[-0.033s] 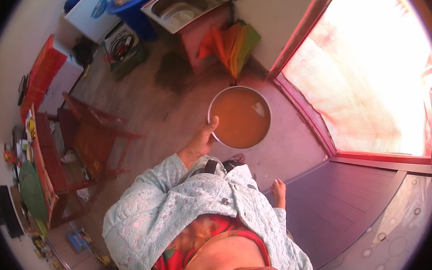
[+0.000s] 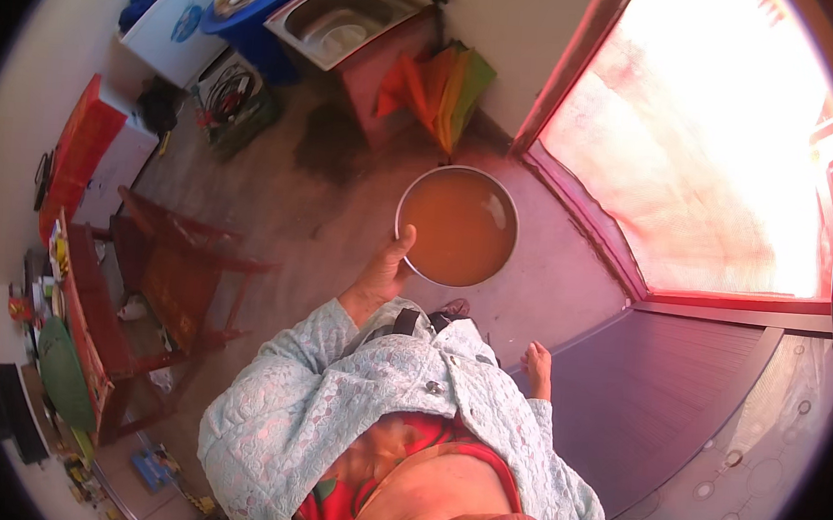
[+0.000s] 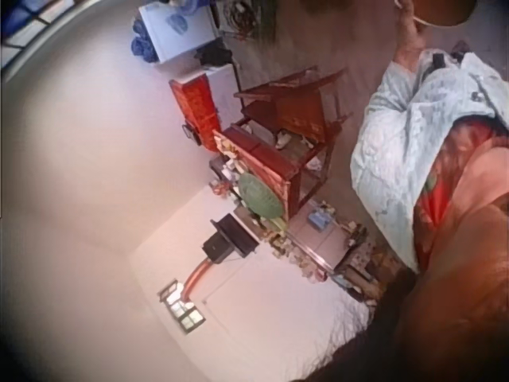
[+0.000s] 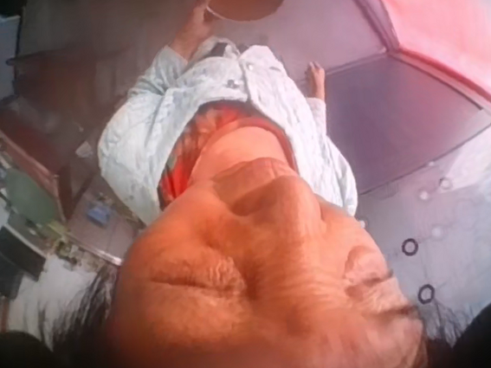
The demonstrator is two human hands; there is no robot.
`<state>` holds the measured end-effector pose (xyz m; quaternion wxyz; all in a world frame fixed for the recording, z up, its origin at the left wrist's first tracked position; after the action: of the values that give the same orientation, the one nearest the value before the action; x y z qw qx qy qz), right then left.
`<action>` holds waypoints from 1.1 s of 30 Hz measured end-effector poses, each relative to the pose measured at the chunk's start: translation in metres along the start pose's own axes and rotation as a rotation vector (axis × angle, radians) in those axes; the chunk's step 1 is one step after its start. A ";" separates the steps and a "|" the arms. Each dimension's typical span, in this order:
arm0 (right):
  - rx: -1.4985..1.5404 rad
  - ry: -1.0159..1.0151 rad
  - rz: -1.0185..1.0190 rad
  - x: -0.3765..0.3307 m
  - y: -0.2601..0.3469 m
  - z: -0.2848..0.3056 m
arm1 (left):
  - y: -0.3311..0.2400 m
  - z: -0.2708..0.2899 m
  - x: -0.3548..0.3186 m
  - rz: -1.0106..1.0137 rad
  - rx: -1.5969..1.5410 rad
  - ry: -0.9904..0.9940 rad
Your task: The person moves a chair, wipes a wooden table, and organizes bowls and chopsticks. They then scoop a thick orange soup from a large pot into a metal bowl and carry it outside.
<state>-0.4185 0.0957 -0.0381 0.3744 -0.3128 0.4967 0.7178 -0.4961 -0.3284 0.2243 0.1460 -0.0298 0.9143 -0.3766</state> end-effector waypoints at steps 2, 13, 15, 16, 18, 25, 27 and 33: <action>-0.039 0.013 -0.018 0.016 0.026 0.012 | 0.003 -0.020 0.024 -0.044 -0.010 0.012; -0.142 0.016 0.346 0.078 0.290 0.096 | 0.045 -0.091 0.156 0.076 -0.073 0.087; -0.096 0.003 0.573 0.072 0.370 0.105 | 0.053 -0.107 0.184 0.108 -0.048 0.122; -0.075 0.015 0.627 0.079 0.404 0.110 | 0.061 -0.109 0.199 0.110 -0.034 0.141; -0.291 -0.095 0.639 0.052 0.490 0.104 | 0.072 -0.111 0.232 0.091 -0.003 0.184; -0.288 -0.071 0.751 0.043 0.657 0.107 | 0.090 -0.161 0.316 0.205 -0.013 0.323; -0.274 -0.039 0.768 0.058 0.683 0.109 | 0.086 -0.178 0.335 0.222 -0.013 0.358; -0.225 0.090 0.767 0.091 0.763 0.100 | 0.093 -0.205 0.381 0.244 0.004 0.324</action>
<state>-1.1211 0.0383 0.2837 0.0206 -0.1747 0.5116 0.8410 -0.9143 -0.1853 0.2049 0.0417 0.1425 0.9219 -0.3579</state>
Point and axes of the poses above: each hand's wrist, its own x-axis towards the middle knuckle, its own z-axis out of the back of the hand, y = z × x, the point moved 4 cm from there along x, towards the middle knuckle, and after that the axes turned 11 degrees about -z, right-handed, at the moved point
